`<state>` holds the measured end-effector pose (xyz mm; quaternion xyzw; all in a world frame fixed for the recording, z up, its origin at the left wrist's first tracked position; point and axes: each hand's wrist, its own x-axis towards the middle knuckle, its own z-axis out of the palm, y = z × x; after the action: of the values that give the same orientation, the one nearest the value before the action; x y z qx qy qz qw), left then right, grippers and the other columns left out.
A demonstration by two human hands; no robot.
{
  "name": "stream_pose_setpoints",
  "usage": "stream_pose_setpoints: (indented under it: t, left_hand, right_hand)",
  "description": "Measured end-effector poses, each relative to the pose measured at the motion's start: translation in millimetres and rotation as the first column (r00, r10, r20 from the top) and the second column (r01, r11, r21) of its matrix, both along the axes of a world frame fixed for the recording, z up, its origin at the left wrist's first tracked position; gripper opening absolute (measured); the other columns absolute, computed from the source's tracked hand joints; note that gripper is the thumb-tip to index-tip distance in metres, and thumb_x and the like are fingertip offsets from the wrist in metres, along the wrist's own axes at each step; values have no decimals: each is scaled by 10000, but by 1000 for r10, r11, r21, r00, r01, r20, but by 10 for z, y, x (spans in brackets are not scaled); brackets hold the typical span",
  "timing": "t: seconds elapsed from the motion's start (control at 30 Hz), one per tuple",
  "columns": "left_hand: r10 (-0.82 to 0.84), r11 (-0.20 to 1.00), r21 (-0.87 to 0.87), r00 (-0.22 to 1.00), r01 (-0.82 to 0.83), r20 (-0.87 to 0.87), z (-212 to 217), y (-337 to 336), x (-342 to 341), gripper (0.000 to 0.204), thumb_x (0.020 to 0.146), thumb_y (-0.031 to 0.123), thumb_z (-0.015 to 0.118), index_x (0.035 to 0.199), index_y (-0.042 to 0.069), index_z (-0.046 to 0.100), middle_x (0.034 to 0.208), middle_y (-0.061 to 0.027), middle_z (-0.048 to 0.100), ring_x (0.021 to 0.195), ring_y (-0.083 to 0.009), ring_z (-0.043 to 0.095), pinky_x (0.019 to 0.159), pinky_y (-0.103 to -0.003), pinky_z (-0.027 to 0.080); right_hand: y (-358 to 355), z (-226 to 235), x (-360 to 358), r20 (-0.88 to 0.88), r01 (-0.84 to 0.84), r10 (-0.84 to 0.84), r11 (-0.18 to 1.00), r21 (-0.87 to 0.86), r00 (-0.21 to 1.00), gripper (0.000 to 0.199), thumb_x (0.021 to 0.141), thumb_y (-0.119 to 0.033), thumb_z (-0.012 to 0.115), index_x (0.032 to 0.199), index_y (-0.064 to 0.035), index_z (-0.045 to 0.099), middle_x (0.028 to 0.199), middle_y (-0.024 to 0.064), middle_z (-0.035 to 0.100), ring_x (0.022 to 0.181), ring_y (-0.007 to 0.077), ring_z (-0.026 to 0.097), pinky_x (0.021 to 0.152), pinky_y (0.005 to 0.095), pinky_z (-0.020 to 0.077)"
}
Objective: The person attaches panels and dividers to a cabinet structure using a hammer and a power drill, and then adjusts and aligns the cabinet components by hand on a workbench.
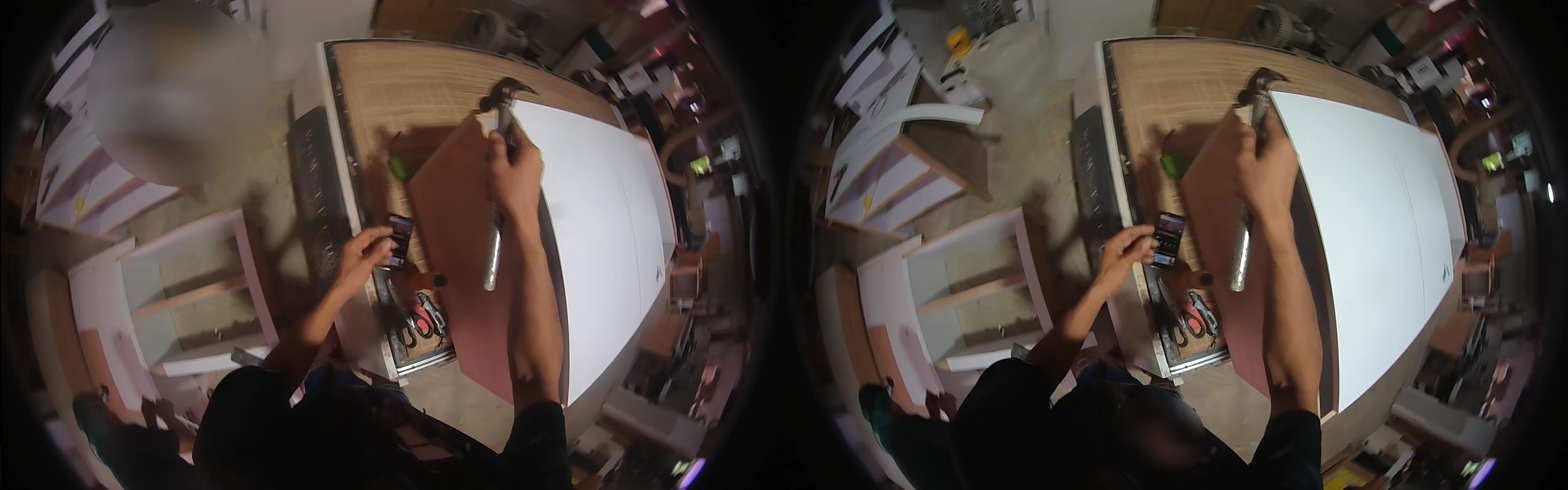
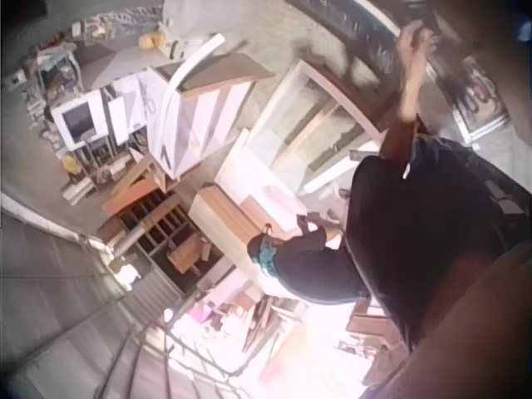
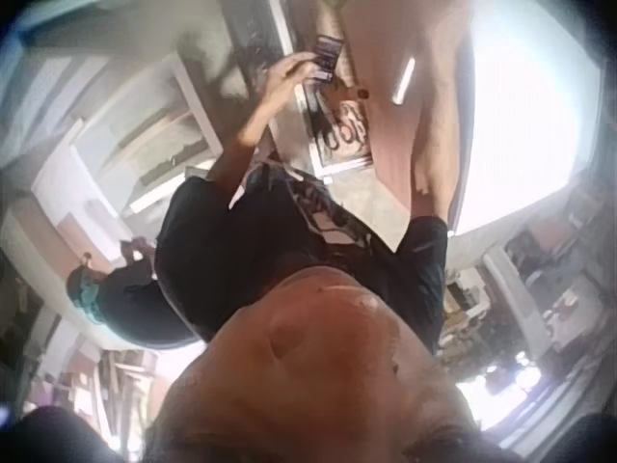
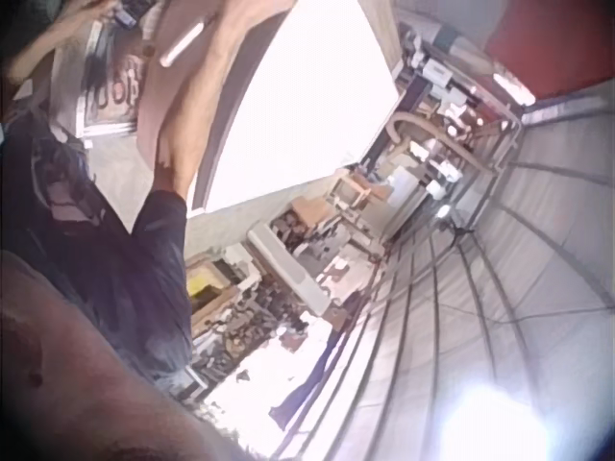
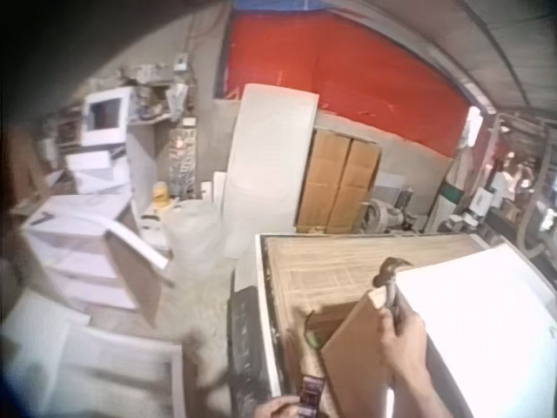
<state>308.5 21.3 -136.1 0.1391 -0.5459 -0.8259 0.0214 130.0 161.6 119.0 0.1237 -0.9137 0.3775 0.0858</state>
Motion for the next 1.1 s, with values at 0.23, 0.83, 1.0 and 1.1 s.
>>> stream_pose_setpoints:
  t: [0.23,0.83,1.0,1.1]
  left_hand:
    - [-13,942,333,994,50,-111,437,212,884,437,1087,258,574,1447,19,511,1199,-129,686,1023,-177,683,925,-342,581]
    - [332,549,-830,937,-94,113,-763,-1026,-1432,396,919,221,714,1179,-61,614,977,-342,702,1026,-493,684,910,-539,546]
    - [174,445,-886,958,130,228,-613,-1023,-2504,411,927,212,693,1263,-15,627,1060,-313,717,1061,-434,707,922,-517,569]
    - [125,355,-907,950,225,285,-549,-1005,-2771,337,921,255,701,1182,42,705,1105,-258,731,1074,-412,710,920,-514,568]
  right_hand:
    - [-384,-523,639,110,-193,237,930,-312,965,466,1018,-104,626,1462,9,543,897,82,694,549,99,572,521,294,493]
    - [629,-2496,2387,574,-195,334,937,-291,747,449,1010,-246,640,1399,-29,574,910,142,726,840,207,725,772,347,558]
    - [1528,-2805,3262,843,-60,65,997,-39,534,421,1021,-275,637,1372,-47,602,970,137,739,796,214,718,754,364,568]
    - [2274,-2828,3453,682,293,-291,949,116,671,408,1032,-275,620,1355,-27,608,992,129,727,825,212,710,755,354,569]
